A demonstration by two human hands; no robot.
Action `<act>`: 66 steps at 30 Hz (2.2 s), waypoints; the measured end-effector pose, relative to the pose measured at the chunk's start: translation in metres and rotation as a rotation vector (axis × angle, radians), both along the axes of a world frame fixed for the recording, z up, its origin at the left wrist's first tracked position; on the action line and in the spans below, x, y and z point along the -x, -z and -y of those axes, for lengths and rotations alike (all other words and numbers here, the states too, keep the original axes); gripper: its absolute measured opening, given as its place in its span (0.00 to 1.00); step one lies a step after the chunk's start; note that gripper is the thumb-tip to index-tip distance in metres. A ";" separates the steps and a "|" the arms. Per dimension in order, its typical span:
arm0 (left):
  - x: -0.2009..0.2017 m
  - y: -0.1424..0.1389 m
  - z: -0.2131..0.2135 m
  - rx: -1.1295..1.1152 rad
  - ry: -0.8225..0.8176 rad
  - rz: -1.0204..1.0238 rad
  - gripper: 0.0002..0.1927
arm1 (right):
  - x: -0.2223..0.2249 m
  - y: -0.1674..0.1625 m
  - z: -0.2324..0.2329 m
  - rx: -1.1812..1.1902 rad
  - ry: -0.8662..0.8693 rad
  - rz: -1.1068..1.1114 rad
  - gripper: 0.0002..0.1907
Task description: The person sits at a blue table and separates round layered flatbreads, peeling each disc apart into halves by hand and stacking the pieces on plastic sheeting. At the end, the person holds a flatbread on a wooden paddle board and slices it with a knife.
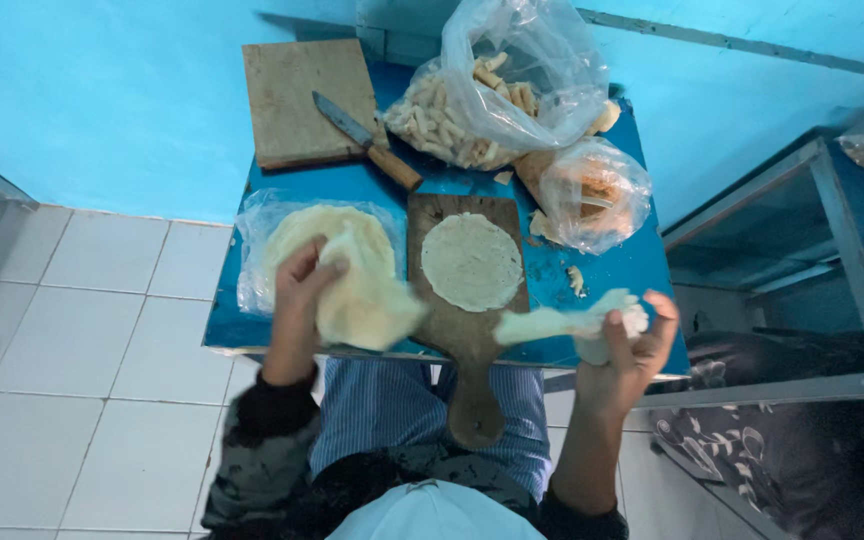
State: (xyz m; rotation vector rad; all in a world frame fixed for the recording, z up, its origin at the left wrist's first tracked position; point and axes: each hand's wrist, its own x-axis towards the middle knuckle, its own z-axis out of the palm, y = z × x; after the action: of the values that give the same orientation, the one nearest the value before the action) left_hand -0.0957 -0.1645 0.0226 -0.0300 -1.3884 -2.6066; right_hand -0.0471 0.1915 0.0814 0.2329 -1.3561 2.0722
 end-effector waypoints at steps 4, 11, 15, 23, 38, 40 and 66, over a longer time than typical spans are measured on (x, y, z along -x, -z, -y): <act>0.037 -0.004 0.026 0.926 -0.209 -0.093 0.20 | -0.004 -0.018 -0.008 -0.245 -0.028 0.007 0.26; -0.011 -0.055 -0.042 0.854 0.349 -0.361 0.39 | -0.021 -0.053 0.018 -0.676 -0.532 0.279 0.35; -0.017 -0.076 -0.073 0.704 0.855 -0.483 0.26 | -0.021 -0.067 0.027 -0.571 -0.776 0.397 0.32; 0.060 -0.097 -0.076 1.088 -0.124 -0.740 0.10 | 0.074 -0.075 0.007 -0.760 -0.250 0.088 0.28; 0.079 -0.024 -0.076 1.644 -0.176 -0.719 0.02 | 0.108 0.017 -0.005 -1.350 0.034 -0.165 0.13; 0.075 -0.026 -0.077 1.623 -0.174 -0.705 0.02 | 0.104 0.017 -0.006 -1.368 0.056 -0.167 0.13; -0.008 -0.066 -0.007 1.437 -0.195 -0.613 0.11 | 0.046 -0.012 0.031 -1.262 0.056 -0.175 0.18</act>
State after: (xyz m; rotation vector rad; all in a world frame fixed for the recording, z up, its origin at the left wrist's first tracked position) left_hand -0.0877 -0.1573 0.0885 -0.7269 -2.3584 -0.8275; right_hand -0.0932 0.1609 0.0935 0.8400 -2.3073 0.8471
